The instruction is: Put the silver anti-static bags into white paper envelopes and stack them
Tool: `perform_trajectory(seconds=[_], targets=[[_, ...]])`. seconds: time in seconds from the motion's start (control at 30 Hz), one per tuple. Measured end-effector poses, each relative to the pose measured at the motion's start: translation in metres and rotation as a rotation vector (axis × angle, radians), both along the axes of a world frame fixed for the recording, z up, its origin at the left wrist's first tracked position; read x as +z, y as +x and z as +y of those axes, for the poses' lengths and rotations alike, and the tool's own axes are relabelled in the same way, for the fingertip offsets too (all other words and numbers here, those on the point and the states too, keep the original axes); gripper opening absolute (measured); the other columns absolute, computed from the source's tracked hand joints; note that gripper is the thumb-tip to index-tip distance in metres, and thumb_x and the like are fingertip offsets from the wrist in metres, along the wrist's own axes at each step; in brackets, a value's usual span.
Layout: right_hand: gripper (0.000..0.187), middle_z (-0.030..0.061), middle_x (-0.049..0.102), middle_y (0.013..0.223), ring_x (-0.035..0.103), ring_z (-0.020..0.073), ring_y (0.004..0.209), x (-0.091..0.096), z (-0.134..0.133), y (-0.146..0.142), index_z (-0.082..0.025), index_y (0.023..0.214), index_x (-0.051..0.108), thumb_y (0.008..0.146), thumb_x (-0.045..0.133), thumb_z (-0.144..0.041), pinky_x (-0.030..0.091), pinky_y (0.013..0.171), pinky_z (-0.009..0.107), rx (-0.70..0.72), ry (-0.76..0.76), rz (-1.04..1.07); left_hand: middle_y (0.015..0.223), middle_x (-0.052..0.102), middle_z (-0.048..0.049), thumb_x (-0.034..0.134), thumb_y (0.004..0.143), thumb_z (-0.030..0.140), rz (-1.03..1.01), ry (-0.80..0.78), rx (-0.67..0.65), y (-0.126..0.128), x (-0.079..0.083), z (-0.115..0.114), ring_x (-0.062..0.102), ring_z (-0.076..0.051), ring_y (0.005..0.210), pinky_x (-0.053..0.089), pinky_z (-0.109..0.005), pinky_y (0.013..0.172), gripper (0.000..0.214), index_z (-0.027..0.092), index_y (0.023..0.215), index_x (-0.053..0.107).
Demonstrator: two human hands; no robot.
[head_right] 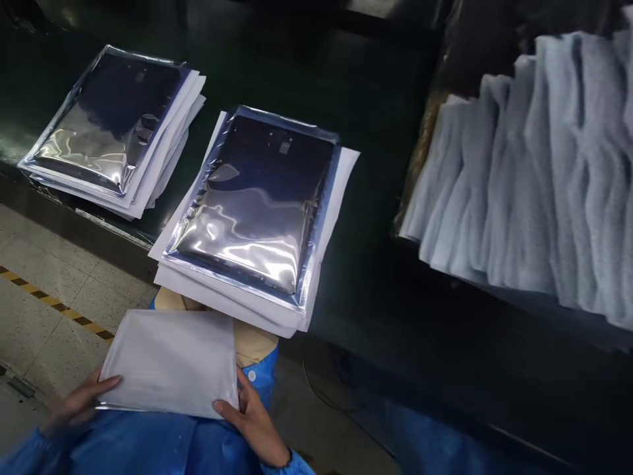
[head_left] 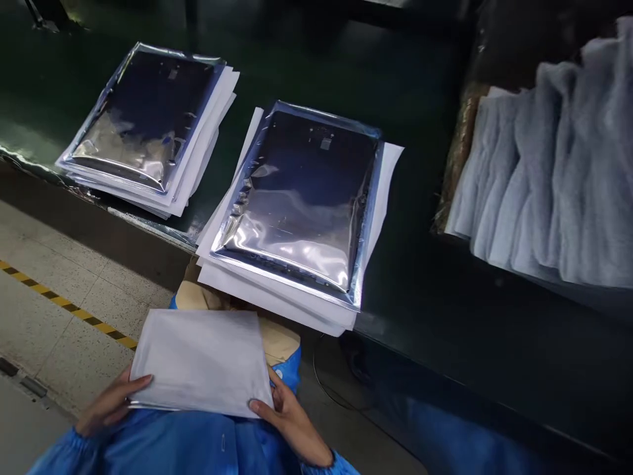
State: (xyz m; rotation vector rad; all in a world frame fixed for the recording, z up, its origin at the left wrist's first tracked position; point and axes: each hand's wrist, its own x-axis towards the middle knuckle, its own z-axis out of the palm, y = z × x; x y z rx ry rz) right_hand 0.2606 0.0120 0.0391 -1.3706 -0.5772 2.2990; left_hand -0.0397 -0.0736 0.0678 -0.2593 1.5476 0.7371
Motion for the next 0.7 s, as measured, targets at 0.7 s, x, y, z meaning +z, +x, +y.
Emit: perform_trajectory(seconds=[0.7], targets=[[0.067,0.0059,0.068,0.113,0.062,0.0262,0.106,0.002,0.000,-0.102,-0.023,0.118,0.052,0.060,0.082,-0.035,0.046,0.093,0.040,-0.047,-0.001,0.124,0.098,0.074,-0.0123,0.075,0.057,0.059,0.286,0.359,0.366,-0.057,0.061,-0.033,0.068,-0.029,0.094,0.054,-0.039,0.081,0.063,0.018,0.103,0.066]])
